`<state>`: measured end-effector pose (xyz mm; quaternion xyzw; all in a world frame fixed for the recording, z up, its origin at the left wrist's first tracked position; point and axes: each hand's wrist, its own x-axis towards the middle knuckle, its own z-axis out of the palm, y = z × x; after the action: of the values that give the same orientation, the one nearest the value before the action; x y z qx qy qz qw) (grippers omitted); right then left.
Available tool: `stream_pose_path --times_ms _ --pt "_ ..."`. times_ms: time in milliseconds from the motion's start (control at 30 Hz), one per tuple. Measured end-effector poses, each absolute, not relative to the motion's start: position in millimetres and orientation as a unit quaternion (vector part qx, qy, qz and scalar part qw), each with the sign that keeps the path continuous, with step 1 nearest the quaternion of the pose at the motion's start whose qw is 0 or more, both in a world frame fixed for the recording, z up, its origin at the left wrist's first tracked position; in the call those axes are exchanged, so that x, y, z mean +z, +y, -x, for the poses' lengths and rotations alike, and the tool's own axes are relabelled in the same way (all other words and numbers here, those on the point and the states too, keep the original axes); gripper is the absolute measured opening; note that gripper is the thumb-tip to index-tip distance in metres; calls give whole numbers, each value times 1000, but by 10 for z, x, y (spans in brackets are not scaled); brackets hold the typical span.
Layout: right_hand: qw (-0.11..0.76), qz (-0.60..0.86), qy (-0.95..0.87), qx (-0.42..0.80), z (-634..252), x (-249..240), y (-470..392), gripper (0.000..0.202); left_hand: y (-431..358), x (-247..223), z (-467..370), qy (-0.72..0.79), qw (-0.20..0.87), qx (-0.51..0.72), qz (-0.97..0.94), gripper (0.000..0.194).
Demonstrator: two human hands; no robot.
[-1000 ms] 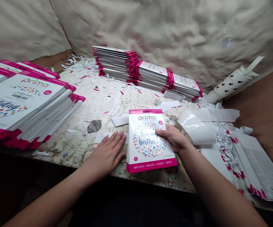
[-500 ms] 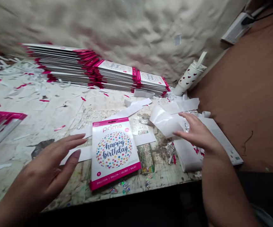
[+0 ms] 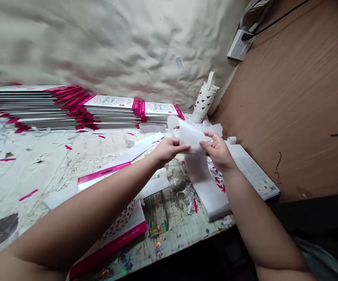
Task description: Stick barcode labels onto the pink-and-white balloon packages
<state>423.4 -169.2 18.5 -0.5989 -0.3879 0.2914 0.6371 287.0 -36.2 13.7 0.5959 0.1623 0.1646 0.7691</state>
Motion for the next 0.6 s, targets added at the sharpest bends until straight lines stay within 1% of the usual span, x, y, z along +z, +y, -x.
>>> stream_pose_path --times_ms 33,67,100,133,200,233,367,467,533,600 --pt "638 593 -413 267 -4238 147 -1712 65 -366 111 -2941 169 777 174 -581 40" --pt "635 590 -439 236 -4242 103 -1735 71 -372 95 -2988 175 780 179 -573 41" --pt "628 593 -463 201 -4245 60 -1756 70 -377 86 -3019 176 789 174 -562 41" --pt "616 601 -482 163 -4249 21 -1775 60 -380 84 -3038 173 799 163 -553 42" --pt "581 626 -512 96 -4258 -31 -1801 34 -383 86 -3064 167 814 137 -539 43" --pt "557 637 -527 70 -4264 -41 -1810 27 -382 86 -3076 167 819 130 -534 44" --pt "453 670 -586 -56 -4272 0 -1844 18 -378 61 -3135 184 823 137 -519 41" --pt "379 674 -608 -181 -4241 32 -1880 5 -388 44 -3165 206 821 142 -513 35" --pt "339 677 -610 -234 -4213 32 -1903 7 -402 53 -3172 220 820 143 -508 31" --pt "317 693 -595 -255 -4195 25 -1921 10 -422 77 -3174 226 820 143 -507 28"
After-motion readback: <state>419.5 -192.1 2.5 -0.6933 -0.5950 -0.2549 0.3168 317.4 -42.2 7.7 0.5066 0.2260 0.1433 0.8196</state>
